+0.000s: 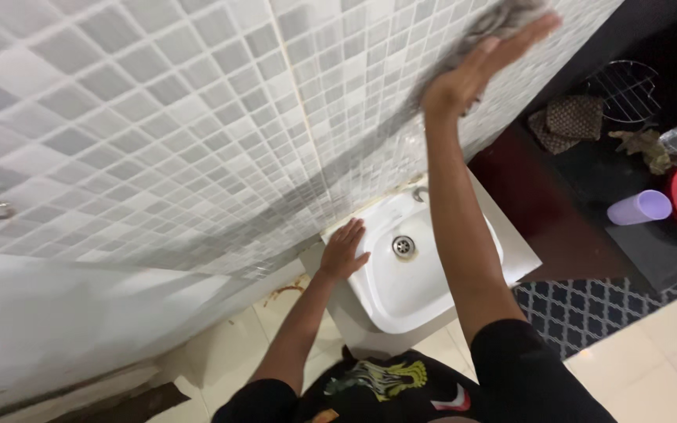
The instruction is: The person cleans a small white sink and the tiled wall behind it by hand with a cloth.
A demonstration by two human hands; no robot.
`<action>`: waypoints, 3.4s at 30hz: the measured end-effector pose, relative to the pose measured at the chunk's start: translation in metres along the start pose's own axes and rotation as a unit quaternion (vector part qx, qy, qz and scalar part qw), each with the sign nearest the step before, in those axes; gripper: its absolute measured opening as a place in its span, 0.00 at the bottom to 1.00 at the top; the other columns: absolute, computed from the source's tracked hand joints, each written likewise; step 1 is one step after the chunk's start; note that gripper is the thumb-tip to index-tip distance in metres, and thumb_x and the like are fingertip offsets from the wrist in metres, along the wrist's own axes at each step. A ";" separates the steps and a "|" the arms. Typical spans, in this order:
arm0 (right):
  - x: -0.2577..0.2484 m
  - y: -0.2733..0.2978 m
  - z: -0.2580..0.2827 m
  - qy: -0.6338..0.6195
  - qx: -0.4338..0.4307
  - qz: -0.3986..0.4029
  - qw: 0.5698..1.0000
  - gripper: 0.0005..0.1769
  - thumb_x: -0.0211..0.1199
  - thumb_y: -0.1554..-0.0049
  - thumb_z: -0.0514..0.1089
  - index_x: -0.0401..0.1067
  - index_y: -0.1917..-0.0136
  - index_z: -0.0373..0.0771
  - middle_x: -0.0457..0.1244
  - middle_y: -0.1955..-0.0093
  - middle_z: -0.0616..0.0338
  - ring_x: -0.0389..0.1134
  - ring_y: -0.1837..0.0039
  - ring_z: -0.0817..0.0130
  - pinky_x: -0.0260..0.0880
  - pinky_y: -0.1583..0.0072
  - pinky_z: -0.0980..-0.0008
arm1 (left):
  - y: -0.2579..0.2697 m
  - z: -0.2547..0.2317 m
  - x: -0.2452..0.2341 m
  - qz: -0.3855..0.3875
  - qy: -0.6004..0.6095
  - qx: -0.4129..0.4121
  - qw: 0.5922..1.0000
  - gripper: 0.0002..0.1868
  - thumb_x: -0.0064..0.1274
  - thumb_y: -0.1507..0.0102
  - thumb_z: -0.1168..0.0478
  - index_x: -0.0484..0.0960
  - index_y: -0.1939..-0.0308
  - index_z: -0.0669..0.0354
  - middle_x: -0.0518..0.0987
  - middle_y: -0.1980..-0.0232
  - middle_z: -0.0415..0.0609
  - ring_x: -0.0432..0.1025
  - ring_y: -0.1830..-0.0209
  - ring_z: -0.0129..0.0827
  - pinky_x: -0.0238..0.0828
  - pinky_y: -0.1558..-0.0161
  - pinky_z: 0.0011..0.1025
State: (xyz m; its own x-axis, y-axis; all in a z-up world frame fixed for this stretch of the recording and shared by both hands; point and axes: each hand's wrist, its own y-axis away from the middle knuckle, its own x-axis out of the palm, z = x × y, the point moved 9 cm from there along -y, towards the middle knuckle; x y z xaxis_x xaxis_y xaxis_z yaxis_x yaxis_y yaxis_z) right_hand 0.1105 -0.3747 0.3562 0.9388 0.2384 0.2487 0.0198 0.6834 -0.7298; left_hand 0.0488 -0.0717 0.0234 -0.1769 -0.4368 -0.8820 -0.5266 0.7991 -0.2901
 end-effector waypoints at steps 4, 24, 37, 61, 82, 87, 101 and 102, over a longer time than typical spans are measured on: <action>-0.010 0.066 -0.028 0.023 0.105 0.020 0.994 0.44 0.32 0.26 0.68 0.21 0.12 0.43 0.20 0.09 0.51 0.20 0.10 0.51 0.25 0.10 0.45 | 0.006 0.010 0.008 0.011 -0.002 -0.011 1.000 0.38 0.59 0.39 0.46 0.69 0.29 0.63 0.63 0.21 0.51 0.52 0.18 0.42 0.52 0.26 0.44; -0.019 0.055 -0.016 0.007 -0.061 0.124 0.990 0.45 0.36 0.28 0.66 0.26 0.13 0.38 0.27 0.09 0.49 0.30 0.11 0.52 0.32 0.13 0.51 | 0.003 0.012 0.029 0.051 -0.047 -0.069 0.995 0.35 0.53 0.34 0.45 0.67 0.28 0.57 0.61 0.20 0.46 0.50 0.18 0.36 0.48 0.23 0.41; 0.031 0.072 0.050 -0.127 -0.207 0.189 0.951 0.41 0.56 0.31 0.50 0.37 0.14 0.51 0.28 0.10 0.55 0.27 0.09 0.58 0.23 0.13 0.49 | 0.025 -0.040 0.083 -0.037 -0.081 -0.350 0.933 0.41 0.52 0.35 0.51 0.54 0.23 0.61 0.50 0.18 0.54 0.44 0.18 0.50 0.39 0.25 0.55; -0.017 0.088 0.089 -0.209 -0.242 0.519 0.793 0.35 0.53 0.30 0.59 0.54 0.17 0.41 0.36 0.11 0.43 0.33 0.10 0.44 0.36 0.16 0.42 | -0.161 -0.081 -0.156 -0.392 -0.225 -0.243 0.858 0.34 0.42 0.27 0.47 0.55 0.20 0.52 0.47 0.17 0.60 0.36 0.15 0.61 0.21 0.23 0.72; -0.130 0.096 0.058 -0.089 0.034 0.511 0.854 0.29 0.60 0.33 0.42 0.59 0.23 0.31 0.58 0.25 0.43 0.64 0.27 0.52 0.67 0.30 0.56 | -0.088 -0.034 -0.267 -0.638 -0.164 -0.353 0.664 0.43 0.30 0.22 0.38 0.27 0.17 0.56 0.24 0.11 0.57 0.17 0.11 0.49 0.07 0.18 0.64; -0.122 0.101 0.017 -0.110 0.073 0.508 0.851 0.25 0.59 0.33 0.42 0.63 0.25 0.31 0.68 0.38 0.47 0.70 0.37 0.58 0.70 0.35 0.60 | -0.154 -0.029 -0.190 -0.371 -0.225 -0.320 0.842 0.46 0.30 0.29 0.31 0.47 0.20 0.61 0.35 0.16 0.57 0.23 0.14 0.55 0.10 0.24 0.70; -0.085 0.103 -0.056 -0.179 0.062 0.648 0.738 0.13 0.61 0.34 0.41 0.76 0.38 0.37 0.73 0.55 0.57 0.72 0.53 0.66 0.70 0.47 0.67 | 0.011 0.008 -0.215 -0.760 -0.028 -0.414 0.500 0.44 0.19 0.23 0.34 0.32 0.16 0.64 0.34 0.12 0.67 0.34 0.09 0.58 0.34 0.13 0.59; -0.085 0.102 -0.058 -0.192 0.063 0.643 0.738 0.12 0.61 0.34 0.41 0.76 0.38 0.36 0.72 0.55 0.56 0.72 0.53 0.66 0.70 0.47 0.66 | 0.004 0.001 -0.223 -0.772 -0.028 -0.395 0.498 0.43 0.20 0.21 0.35 0.32 0.15 0.63 0.34 0.11 0.66 0.33 0.08 0.57 0.34 0.11 0.59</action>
State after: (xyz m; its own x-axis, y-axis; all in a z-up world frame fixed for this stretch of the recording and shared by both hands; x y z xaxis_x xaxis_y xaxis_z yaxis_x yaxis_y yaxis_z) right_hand 0.0532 -0.3656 0.2235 -0.0155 0.9081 -0.4184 -0.8586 -0.2265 -0.4600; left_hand 0.0872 0.0292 0.2186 0.9571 -0.2486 0.1492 -0.1662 -0.8921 -0.4202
